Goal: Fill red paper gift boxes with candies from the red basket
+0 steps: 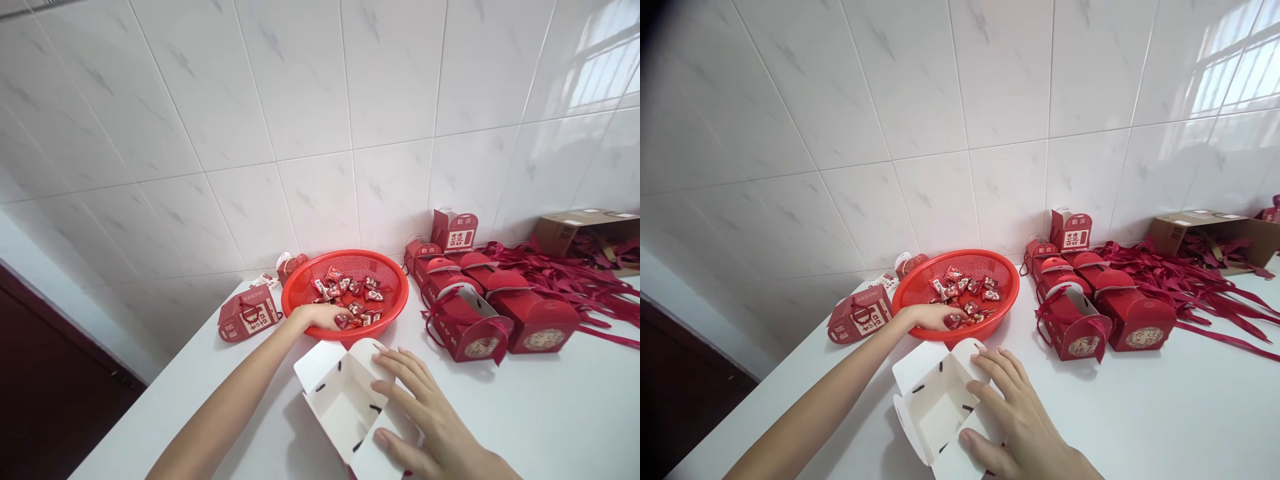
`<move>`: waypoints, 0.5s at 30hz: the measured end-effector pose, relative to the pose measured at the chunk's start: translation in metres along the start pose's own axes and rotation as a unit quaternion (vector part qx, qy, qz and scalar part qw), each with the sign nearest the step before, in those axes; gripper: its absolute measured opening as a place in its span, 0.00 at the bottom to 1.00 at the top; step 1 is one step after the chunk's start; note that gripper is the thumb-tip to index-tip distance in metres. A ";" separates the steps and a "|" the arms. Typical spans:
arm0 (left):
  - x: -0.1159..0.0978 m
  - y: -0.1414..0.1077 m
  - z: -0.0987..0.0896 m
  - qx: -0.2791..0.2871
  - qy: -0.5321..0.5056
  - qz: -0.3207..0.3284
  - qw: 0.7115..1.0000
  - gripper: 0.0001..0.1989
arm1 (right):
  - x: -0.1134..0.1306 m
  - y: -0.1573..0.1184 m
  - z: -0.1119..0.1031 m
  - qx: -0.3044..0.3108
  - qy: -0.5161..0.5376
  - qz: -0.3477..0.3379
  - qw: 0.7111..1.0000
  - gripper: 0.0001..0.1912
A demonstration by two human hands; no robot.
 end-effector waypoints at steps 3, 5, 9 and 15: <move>-0.003 0.000 -0.001 0.032 0.026 0.003 0.999 0.32 | 0.000 0.000 0.000 0.001 -0.001 0.001 1.000 0.19; -0.006 0.000 -0.001 0.047 0.034 0.008 0.998 0.32 | 0.000 -0.001 0.000 0.003 -0.003 0.003 1.000 0.18; -0.011 0.001 -0.002 0.073 0.040 0.020 0.996 0.32 | 0.000 -0.002 0.003 0.000 -0.002 0.000 1.000 0.19; -0.015 0.000 -0.003 0.087 0.049 0.011 0.995 0.24 | 0.001 -0.001 0.004 -0.004 0.002 0.002 1.000 0.18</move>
Point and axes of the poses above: each hand's wrist, its own y-axis towards the middle knuckle, its own z-axis out of the palm, x = y × z, the point moved 1 cm from there along y, towards the middle knuckle, and after that the axes turned 15 degrees about -x, right-handed, at the moved point
